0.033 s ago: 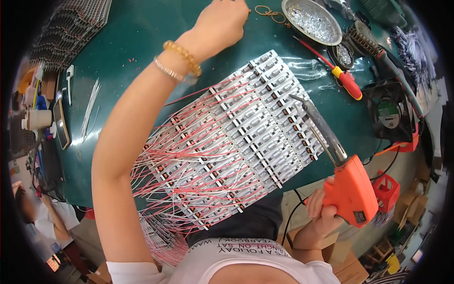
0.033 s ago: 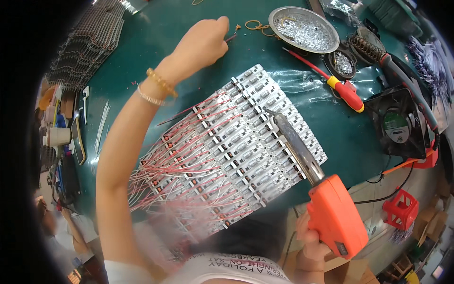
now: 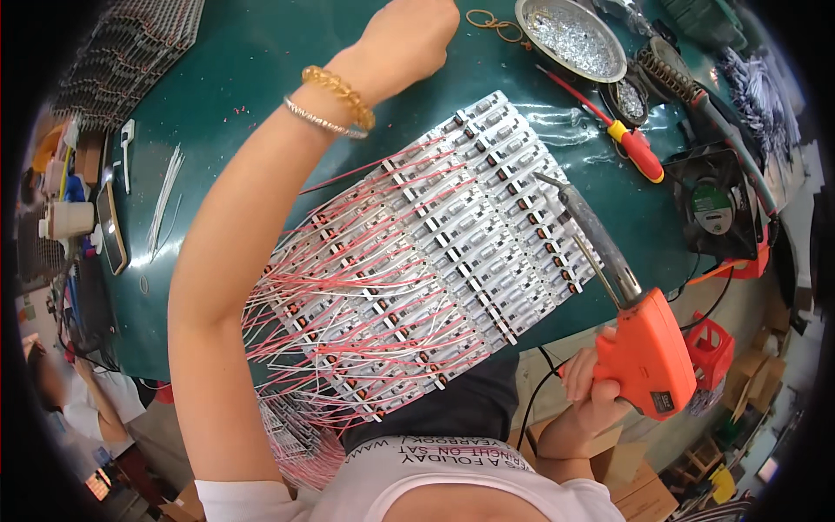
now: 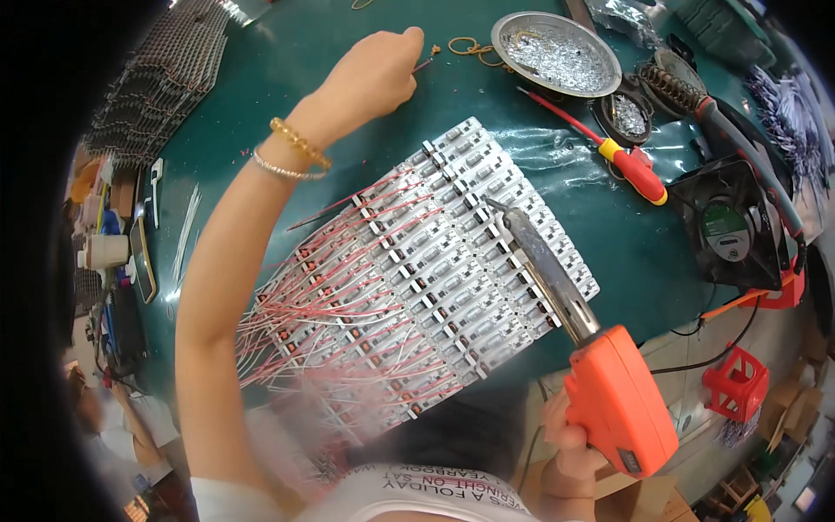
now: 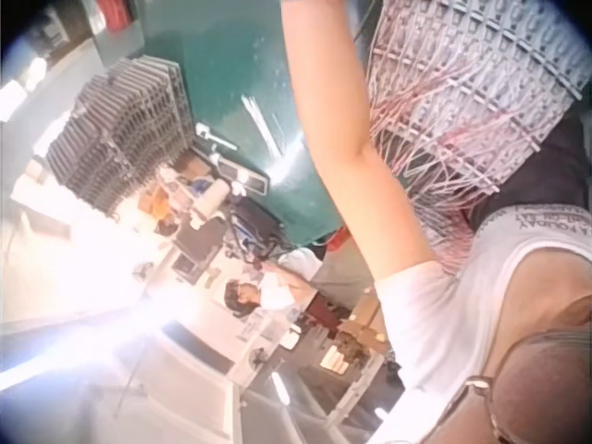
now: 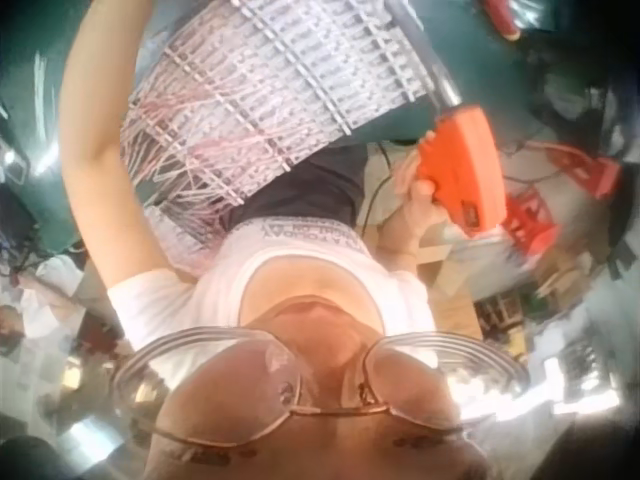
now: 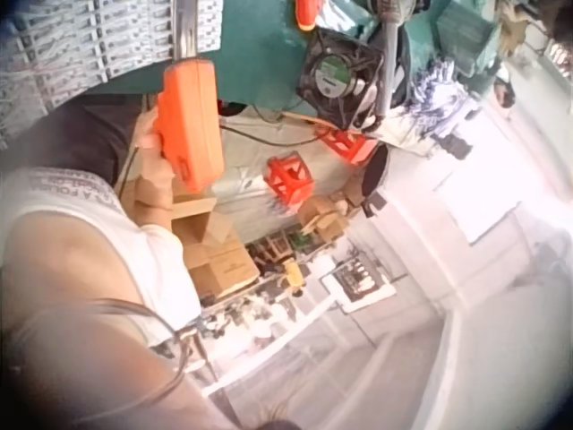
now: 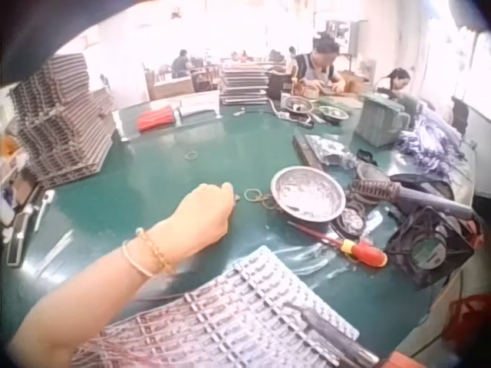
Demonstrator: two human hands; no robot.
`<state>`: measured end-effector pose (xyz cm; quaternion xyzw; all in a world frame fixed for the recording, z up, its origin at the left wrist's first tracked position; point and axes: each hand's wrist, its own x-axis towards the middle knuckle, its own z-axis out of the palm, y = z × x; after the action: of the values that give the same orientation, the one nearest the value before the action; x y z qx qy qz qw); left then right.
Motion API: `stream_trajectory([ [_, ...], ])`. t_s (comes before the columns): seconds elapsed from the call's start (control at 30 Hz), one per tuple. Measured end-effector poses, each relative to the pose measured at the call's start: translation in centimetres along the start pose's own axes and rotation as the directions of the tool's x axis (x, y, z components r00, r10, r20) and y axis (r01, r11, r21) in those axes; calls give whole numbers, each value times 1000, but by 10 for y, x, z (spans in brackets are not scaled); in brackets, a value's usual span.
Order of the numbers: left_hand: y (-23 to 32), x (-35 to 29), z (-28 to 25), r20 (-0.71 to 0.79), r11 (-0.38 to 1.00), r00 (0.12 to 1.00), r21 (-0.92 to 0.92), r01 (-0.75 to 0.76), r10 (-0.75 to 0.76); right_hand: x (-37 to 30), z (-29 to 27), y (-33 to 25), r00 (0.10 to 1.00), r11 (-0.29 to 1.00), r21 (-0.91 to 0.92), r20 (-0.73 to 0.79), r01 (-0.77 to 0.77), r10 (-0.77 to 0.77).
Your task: The person uses a soldering iron to attach red and white wires to a grid of electronic components on a workbench. They repeatedly pick up individual wires, position them on the component terminals, and apply the soldering iron to secure the connections.
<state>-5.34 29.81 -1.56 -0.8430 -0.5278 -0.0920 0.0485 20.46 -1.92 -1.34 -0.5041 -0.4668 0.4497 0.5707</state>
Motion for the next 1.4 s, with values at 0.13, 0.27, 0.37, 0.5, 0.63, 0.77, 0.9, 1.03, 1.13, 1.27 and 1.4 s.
stream_trajectory([
  [0.13, 2, 7, 1, 33, 996, 999, -87, -21, 24, -24, -37, 34, 996, 987, 158, -85, -6, 20],
  [0.27, 4, -10, -15, -14, 956, 1000, -291, -18, 14, -3, -6, 8, 1000, 998, 62, -16, 27, -26],
  [0.37, 19, -38, -33, -173, 907, 981, -395, -147, 84, -3, -7, 8, 1000, 998, 67, -8, 5, -5],
  [0.5, 47, -71, -50, -253, 883, 960, -414, -222, 123, -3, -6, 11, 1000, 998, 58, -21, -1, 2],
  [0.63, 76, -109, -53, -272, 862, 946, -422, -282, 177, -5, -3, 10, 999, 1000, 18, -44, -22, 23],
  [0.77, 85, -133, -41, -212, 824, 976, -542, -166, 57, -20, -19, 25, 992, 996, 52, -105, -66, 71],
  [0.9, 96, -138, -31, -189, 819, 981, -569, -73, -43, -15, -13, 22, 997, 999, -22, -71, -30, 28],
  [1.03, 97, -138, -27, -187, 836, 982, -544, -73, -36, -20, -8, 22, 993, 986, -157, -114, -49, 31],
  [1.13, 98, -138, -26, -199, 851, 979, -520, -79, -30, -16, -3, 16, 994, 980, -188, -100, -65, 47],
  [1.27, 100, -138, -24, -217, 855, 976, -512, -83, -36, -12, -5, 13, 997, 986, -151, -53, -68, 61],
  [1.4, 100, -137, -24, -230, 850, 972, -519, -88, -40, -20, -10, 19, 995, 971, -225, -72, -77, 62],
])
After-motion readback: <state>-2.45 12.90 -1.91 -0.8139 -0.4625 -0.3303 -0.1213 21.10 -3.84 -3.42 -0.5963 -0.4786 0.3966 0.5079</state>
